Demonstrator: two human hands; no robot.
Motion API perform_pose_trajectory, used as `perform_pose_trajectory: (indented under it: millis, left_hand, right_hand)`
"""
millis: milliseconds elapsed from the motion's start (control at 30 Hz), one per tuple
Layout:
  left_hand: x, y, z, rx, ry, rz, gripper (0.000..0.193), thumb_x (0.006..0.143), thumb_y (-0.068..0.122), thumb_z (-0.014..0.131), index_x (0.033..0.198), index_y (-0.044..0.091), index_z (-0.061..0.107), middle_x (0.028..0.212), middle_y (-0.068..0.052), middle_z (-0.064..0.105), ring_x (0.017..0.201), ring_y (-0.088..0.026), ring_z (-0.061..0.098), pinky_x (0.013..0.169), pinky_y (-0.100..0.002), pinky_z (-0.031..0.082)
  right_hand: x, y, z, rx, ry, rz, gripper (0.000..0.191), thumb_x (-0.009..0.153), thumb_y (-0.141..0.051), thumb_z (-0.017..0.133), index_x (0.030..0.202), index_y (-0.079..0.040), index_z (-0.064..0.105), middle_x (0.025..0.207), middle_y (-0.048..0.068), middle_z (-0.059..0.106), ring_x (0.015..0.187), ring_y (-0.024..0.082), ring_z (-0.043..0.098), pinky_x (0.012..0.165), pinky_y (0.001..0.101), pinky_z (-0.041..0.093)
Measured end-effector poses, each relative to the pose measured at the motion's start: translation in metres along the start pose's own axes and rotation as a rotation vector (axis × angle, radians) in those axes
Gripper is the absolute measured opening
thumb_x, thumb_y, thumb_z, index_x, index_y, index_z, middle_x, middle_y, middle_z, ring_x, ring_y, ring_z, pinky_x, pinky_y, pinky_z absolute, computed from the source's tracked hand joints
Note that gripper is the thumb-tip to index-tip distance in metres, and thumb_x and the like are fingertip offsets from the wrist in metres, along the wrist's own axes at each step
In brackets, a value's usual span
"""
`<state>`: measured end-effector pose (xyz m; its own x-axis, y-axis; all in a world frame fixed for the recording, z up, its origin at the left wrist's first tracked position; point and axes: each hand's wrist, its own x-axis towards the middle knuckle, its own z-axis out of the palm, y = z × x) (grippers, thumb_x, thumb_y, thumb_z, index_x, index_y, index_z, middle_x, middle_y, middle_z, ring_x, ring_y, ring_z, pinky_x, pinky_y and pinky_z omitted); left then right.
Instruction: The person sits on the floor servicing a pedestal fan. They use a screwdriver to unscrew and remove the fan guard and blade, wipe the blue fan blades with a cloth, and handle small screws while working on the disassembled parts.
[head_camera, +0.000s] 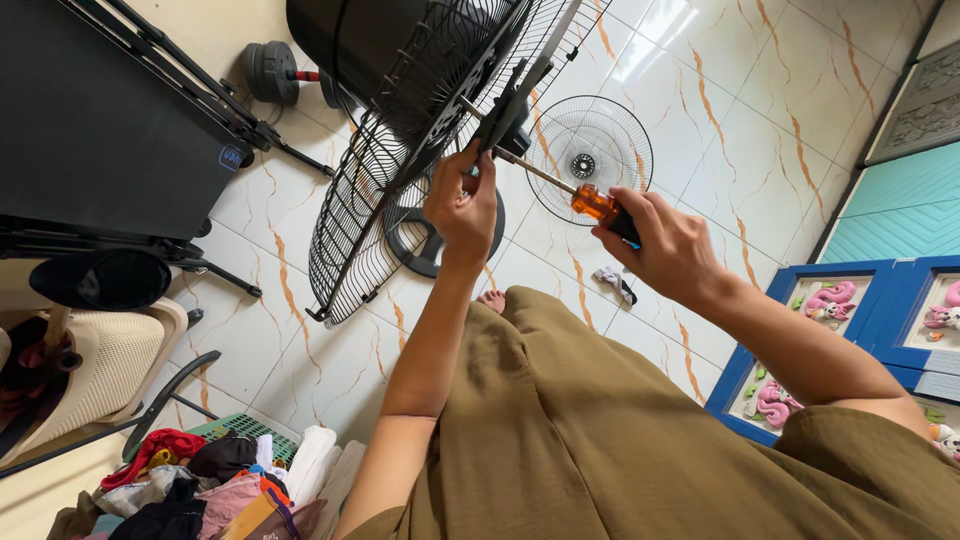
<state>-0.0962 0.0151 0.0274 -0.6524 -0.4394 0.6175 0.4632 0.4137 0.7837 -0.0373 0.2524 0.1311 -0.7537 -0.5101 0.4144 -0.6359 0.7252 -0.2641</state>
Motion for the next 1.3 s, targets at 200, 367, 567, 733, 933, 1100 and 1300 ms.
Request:
perform_pose_trajectory:
  millis: [200, 367, 567, 733, 933, 1100, 1300]
  left_hand:
    - [0.002, 0.001, -0.002, 0.005, -0.012, 0.007, 0.016, 0.094, -0.001, 0.078, 0.109, 0.001, 0.073, 0.087, -0.001, 0.068, 0.058, -0.004, 0.056, 0.048, -0.021, 0.042]
    - [0.002, 0.001, -0.001, 0.024, 0.018, 0.022, 0.015, 0.092, 0.000, 0.080, 0.106, 0.003, 0.073, 0.086, 0.000, 0.068, 0.058, -0.003, 0.055, 0.049, -0.021, 0.042]
    - [0.003, -0.001, -0.004, -0.036, -0.002, -0.035, 0.015, 0.095, 0.001, 0.079, 0.107, 0.003, 0.072, 0.088, 0.000, 0.068, 0.060, -0.003, 0.054, 0.050, -0.020, 0.042]
    - [0.008, -0.001, -0.007, -0.012, -0.001, -0.028, 0.014, 0.094, 0.002, 0.079, 0.107, 0.002, 0.072, 0.084, 0.000, 0.068, 0.058, -0.002, 0.053, 0.049, -0.020, 0.040]
    - [0.010, 0.001, -0.010, 0.038, -0.015, -0.012, 0.012, 0.094, 0.004, 0.080, 0.104, 0.004, 0.072, 0.081, 0.001, 0.068, 0.056, -0.002, 0.055, 0.050, -0.021, 0.042]
    - [0.012, 0.002, -0.012, 0.029, -0.030, -0.002, 0.012, 0.094, 0.003, 0.080, 0.103, 0.004, 0.071, 0.083, 0.000, 0.069, 0.054, -0.003, 0.053, 0.048, -0.021, 0.041]
    - [0.012, -0.001, -0.010, 0.097, -0.003, 0.015, 0.014, 0.091, 0.003, 0.081, 0.101, 0.004, 0.073, 0.080, 0.000, 0.069, 0.050, -0.003, 0.048, 0.046, -0.022, 0.036]
  right_hand:
    - [0.003, 0.029, -0.004, 0.999, -0.340, 0.781, 0.036, 0.100, -0.024, 0.072, 0.124, 0.002, 0.064, 0.089, 0.010, 0.068, 0.059, 0.011, 0.054, 0.050, 0.0234, 0.044]
    - [0.011, 0.031, -0.015, 1.128, -0.396, 0.877, 0.047, 0.085, -0.018, 0.078, 0.126, -0.009, 0.057, 0.100, 0.003, 0.067, 0.068, 0.005, 0.057, 0.048, 0.0191, 0.047]
    - [0.011, 0.003, -0.010, -0.014, 0.085, -0.155, 0.045, 0.097, -0.018, 0.081, 0.129, 0.001, 0.057, 0.112, 0.014, 0.065, 0.089, 0.024, 0.069, 0.069, 0.0351, 0.059]
    - [0.011, -0.002, 0.001, -0.242, 0.015, -0.196, 0.052, 0.093, -0.016, 0.084, 0.132, 0.008, 0.059, 0.104, 0.017, 0.068, 0.077, 0.026, 0.069, 0.053, 0.0356, 0.055]
    - [0.008, 0.004, -0.004, 0.192, -0.108, 0.094, 0.046, 0.094, -0.016, 0.077, 0.135, -0.003, 0.059, 0.102, 0.013, 0.070, 0.084, 0.024, 0.070, 0.071, 0.0365, 0.058]
    - [0.016, 0.007, -0.010, 0.527, -0.252, 0.459, 0.038, 0.098, -0.019, 0.072, 0.132, -0.005, 0.064, 0.087, 0.005, 0.068, 0.071, 0.010, 0.060, 0.063, 0.0286, 0.052]
    - [0.027, 0.011, -0.012, 0.904, -0.388, 0.893, 0.037, 0.099, -0.020, 0.063, 0.133, -0.007, 0.064, 0.081, 0.000, 0.064, 0.058, 0.005, 0.049, 0.047, 0.0241, 0.038]
